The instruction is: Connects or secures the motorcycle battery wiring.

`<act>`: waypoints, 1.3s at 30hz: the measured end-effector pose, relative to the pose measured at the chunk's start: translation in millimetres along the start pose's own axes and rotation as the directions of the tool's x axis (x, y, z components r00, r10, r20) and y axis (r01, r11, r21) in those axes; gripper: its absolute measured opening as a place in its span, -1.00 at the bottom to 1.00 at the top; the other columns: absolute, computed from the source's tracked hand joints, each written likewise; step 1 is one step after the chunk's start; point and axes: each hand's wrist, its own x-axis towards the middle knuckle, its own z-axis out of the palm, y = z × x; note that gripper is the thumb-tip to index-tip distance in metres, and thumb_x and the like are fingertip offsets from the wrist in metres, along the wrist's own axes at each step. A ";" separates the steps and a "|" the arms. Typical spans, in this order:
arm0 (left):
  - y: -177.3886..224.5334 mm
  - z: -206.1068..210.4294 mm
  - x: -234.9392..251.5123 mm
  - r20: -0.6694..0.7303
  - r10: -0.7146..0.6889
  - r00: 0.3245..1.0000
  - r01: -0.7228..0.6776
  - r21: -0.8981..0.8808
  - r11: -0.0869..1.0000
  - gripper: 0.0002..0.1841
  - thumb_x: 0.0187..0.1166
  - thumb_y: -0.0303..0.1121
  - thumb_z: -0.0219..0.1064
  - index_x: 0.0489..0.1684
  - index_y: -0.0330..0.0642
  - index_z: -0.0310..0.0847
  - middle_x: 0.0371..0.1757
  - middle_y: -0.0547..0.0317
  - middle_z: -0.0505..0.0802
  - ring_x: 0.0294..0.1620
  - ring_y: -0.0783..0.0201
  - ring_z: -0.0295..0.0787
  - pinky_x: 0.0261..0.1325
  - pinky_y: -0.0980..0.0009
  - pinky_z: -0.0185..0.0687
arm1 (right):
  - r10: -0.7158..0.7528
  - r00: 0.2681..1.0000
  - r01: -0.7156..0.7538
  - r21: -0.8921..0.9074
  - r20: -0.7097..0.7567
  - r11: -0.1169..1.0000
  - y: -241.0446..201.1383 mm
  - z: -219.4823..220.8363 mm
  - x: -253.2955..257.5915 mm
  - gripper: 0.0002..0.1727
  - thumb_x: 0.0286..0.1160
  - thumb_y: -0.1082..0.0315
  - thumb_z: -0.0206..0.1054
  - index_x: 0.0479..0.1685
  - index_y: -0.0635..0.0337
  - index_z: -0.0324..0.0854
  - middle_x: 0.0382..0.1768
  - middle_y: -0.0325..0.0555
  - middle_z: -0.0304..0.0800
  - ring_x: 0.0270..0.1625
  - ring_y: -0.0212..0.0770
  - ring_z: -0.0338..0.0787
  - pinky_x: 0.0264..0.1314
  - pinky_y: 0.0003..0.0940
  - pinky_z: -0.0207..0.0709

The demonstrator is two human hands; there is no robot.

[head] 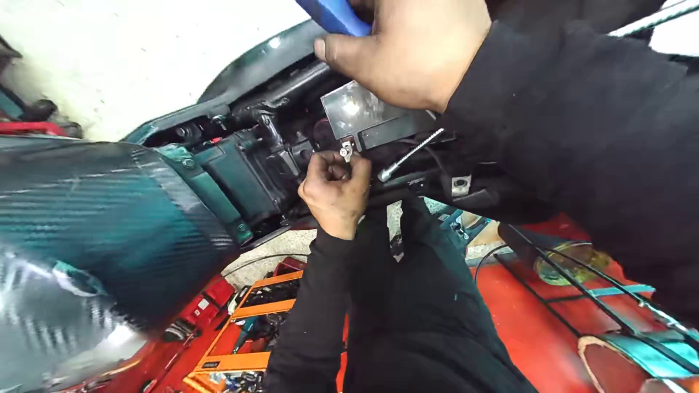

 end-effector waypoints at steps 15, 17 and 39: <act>-5.8 -17.7 18.8 0.330 -0.007 0.944 0.025 -0.048 0.999 -0.85 0.46 -0.33 0.42 -0.16 -0.11 0.56 -0.66 0.46 0.54 -0.73 0.54 0.42 -0.66 0.56 0.42 | -0.065 0.998 0.065 -0.029 0.011 0.997 4.5 1.3 -0.2 -0.64 0.57 -0.12 0.28 0.02 -0.15 0.82 -0.18 -0.31 0.87 -0.11 -0.31 0.81 -0.06 -0.08 0.58; -5.4 -17.9 23.9 0.353 0.011 0.935 -0.008 -0.012 1.000 -0.86 0.45 -0.33 0.38 -0.21 -0.09 0.53 -0.65 0.45 0.53 -0.72 0.54 0.43 -0.65 0.53 0.42 | -0.093 0.996 0.094 -0.034 0.012 0.995 5.5 2.2 0.0 -0.63 0.56 -0.12 0.27 0.02 -0.14 0.82 -0.18 -0.32 0.88 -0.11 -0.32 0.82 -0.05 -0.08 0.60; -20.5 -15.2 16.5 0.261 0.121 0.958 -0.092 -0.119 0.989 -0.81 0.49 -0.20 0.44 -0.33 -0.14 0.72 -0.58 0.30 0.71 -0.57 0.39 0.62 -0.47 0.31 0.60 | -0.510 0.698 0.682 -0.252 0.503 0.686 2.5 27.6 -7.1 -0.79 0.34 0.12 0.34 -0.35 0.07 0.66 -0.56 -0.06 0.66 -0.45 0.10 0.75 -0.50 0.14 0.43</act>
